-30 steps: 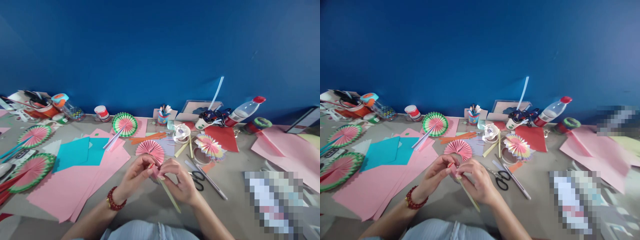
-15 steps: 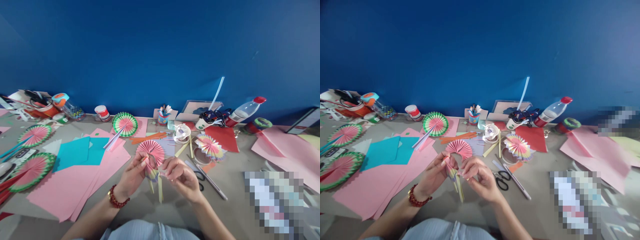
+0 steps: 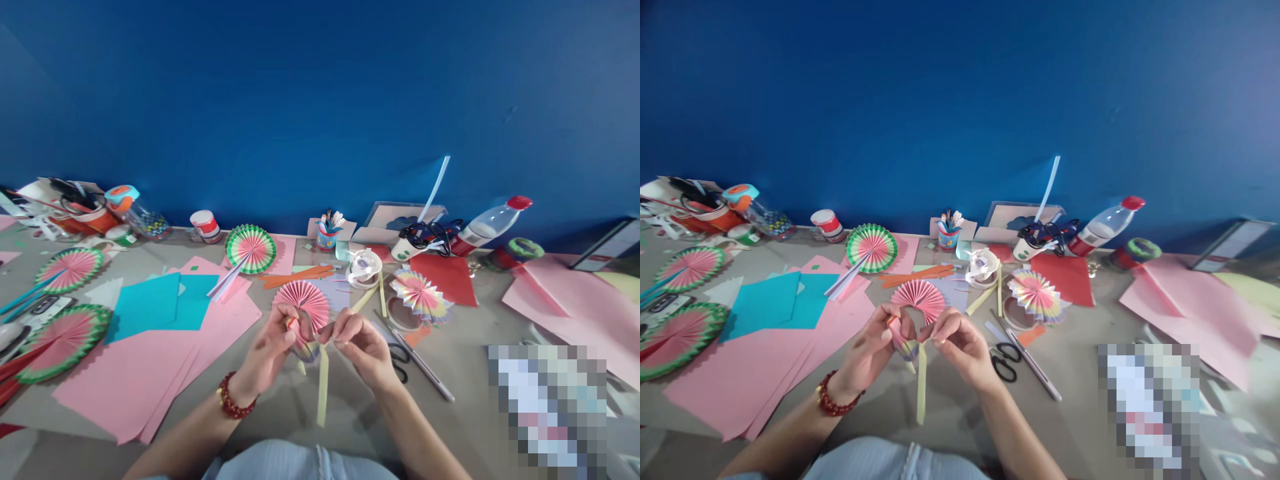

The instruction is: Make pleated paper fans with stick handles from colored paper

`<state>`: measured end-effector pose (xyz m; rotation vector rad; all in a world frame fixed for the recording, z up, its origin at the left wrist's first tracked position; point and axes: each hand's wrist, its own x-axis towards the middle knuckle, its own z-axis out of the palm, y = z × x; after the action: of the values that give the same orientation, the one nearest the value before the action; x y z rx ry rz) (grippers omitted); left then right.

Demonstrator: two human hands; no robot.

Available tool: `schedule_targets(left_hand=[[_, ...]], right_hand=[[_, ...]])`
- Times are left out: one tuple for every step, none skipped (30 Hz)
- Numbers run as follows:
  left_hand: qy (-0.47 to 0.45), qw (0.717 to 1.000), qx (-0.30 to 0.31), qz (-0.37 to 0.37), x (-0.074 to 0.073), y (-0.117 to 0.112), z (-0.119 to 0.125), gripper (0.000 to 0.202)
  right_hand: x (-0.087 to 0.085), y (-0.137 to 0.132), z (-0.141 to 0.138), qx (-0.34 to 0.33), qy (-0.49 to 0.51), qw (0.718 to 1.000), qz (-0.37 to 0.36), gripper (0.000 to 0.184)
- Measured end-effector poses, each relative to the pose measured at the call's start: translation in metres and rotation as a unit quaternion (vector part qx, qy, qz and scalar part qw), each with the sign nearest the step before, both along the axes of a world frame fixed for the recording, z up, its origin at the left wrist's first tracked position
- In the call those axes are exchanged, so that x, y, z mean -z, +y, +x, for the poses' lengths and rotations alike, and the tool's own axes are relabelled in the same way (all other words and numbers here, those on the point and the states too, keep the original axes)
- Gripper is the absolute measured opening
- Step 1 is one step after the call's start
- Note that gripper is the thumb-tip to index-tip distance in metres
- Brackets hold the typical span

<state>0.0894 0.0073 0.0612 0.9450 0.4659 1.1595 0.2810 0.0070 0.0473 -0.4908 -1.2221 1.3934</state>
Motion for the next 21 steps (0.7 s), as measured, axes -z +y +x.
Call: schedule_targets(left_hand=[[0.025,0.999,-0.012,0.021,0.000,-0.001,0.000,0.023],[0.054,0.997,-0.026,0.041,0.000,-0.001,0.000,0.026],[0.084,0.994,-0.038,0.058,0.001,-0.002,0.000,0.029],[0.112,0.990,-0.047,0.072,0.001,-0.004,0.000,0.032],[0.139,0.985,-0.052,0.082,0.002,-0.005,0.000,0.034],[0.165,0.981,-0.055,0.088,0.003,-0.006,0.000,0.037],[0.190,0.976,-0.058,0.091,0.004,-0.007,0.000,0.040],[0.212,0.971,-0.060,0.090,0.005,-0.008,0.000,0.042],[0.229,0.968,-0.059,0.088,0.005,-0.009,0.000,0.044],[0.238,0.966,-0.057,0.087,0.005,-0.010,0.000,0.045],[0.240,0.966,-0.051,0.087,0.004,-0.011,0.001,0.045],[0.238,0.966,-0.045,0.089,0.002,-0.011,0.001,0.045],[0.236,0.967,-0.042,0.093,0.001,-0.012,0.001,0.045],[0.236,0.966,-0.043,0.096,-0.001,-0.012,0.002,0.044],[0.238,0.965,-0.047,0.100,-0.003,-0.013,0.002,0.043],[0.240,0.964,-0.052,0.104,-0.004,-0.013,0.003,0.041],[0.240,0.963,-0.056,0.106,-0.004,-0.013,0.003,0.040],[0.238,0.963,-0.059,0.107,-0.005,-0.013,0.004,0.039],[0.235,0.964,-0.058,0.105,-0.004,-0.013,0.004,0.038],[0.232,0.966,-0.056,0.103,-0.004,-0.012,0.005,0.038],[0.228,0.967,-0.055,0.098,-0.003,-0.012,0.004,0.037]], right_hand=[[0.001,0.001,0.000,0.006,-0.004,1.000,-0.001,0.002],[0.001,0.001,0.000,0.008,-0.006,1.000,0.001,0.002],[0.002,0.001,-0.001,0.009,-0.007,1.000,0.005,0.002],[0.002,0.001,-0.001,0.009,-0.010,1.000,0.010,0.001],[0.002,0.001,-0.002,0.009,-0.016,1.000,0.014,0.001],[0.002,0.001,-0.003,0.013,-0.026,0.999,0.019,0.002],[0.002,0.001,-0.003,0.020,-0.036,0.999,0.022,0.003],[0.001,0.000,-0.004,0.027,-0.046,0.998,0.025,0.004],[0.001,0.000,-0.005,0.034,-0.055,0.998,0.027,0.004],[0.000,0.000,-0.005,0.038,-0.060,0.997,0.028,0.005],[-0.001,0.000,-0.005,0.039,-0.062,0.997,0.029,0.005],[-0.001,0.000,-0.005,0.037,-0.063,0.997,0.029,0.004],[-0.001,0.000,-0.006,0.032,-0.063,0.997,0.029,0.003],[-0.001,0.000,-0.006,0.026,-0.061,0.997,0.027,0.002],[-0.001,-0.001,-0.007,0.020,-0.058,0.998,0.023,0.002],[0.000,-0.001,-0.007,0.012,-0.053,0.998,0.017,0.002],[0.001,-0.002,-0.008,0.004,-0.045,0.999,0.009,0.002],[0.002,-0.002,-0.010,-0.006,-0.033,0.999,-0.001,0.002],[0.002,-0.003,-0.011,-0.016,-0.018,1.000,-0.015,0.002],[0.002,-0.004,-0.012,-0.024,-0.001,0.999,-0.030,0.003],[0.002,-0.004,-0.013,-0.030,0.020,0.998,-0.047,0.004]])
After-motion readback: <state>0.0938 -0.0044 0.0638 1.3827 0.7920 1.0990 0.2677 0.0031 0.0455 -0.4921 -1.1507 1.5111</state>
